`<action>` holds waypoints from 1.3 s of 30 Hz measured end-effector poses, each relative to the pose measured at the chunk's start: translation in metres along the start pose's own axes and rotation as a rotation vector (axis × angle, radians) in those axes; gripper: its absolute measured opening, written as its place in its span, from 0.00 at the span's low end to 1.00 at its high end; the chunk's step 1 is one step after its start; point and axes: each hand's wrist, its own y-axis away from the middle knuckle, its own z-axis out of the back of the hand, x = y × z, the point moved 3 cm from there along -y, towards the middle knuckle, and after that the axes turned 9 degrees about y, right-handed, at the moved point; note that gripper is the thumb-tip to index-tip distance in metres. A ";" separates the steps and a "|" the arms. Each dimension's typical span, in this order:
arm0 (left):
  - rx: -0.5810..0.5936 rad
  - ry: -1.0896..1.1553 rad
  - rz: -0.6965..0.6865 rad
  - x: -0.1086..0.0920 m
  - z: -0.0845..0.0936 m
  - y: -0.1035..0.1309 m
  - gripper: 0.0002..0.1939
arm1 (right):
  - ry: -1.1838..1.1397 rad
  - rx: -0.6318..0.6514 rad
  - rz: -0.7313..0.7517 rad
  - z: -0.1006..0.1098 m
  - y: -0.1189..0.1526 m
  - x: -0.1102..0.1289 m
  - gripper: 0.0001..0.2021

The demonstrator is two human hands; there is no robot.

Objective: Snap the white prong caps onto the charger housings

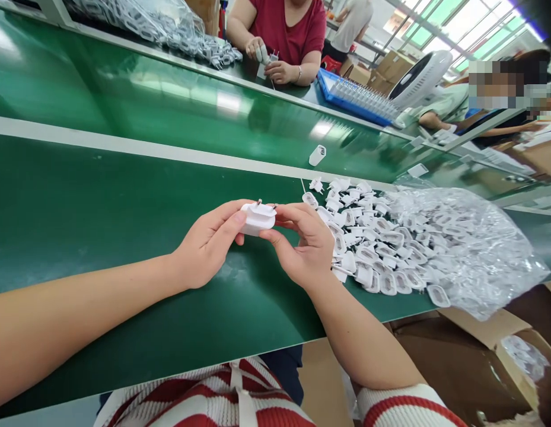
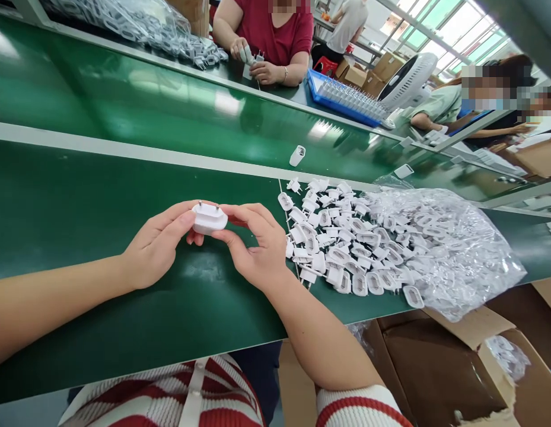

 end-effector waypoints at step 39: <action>0.188 0.484 0.430 0.001 0.003 -0.014 0.25 | -0.046 0.073 0.002 -0.003 -0.002 0.001 0.24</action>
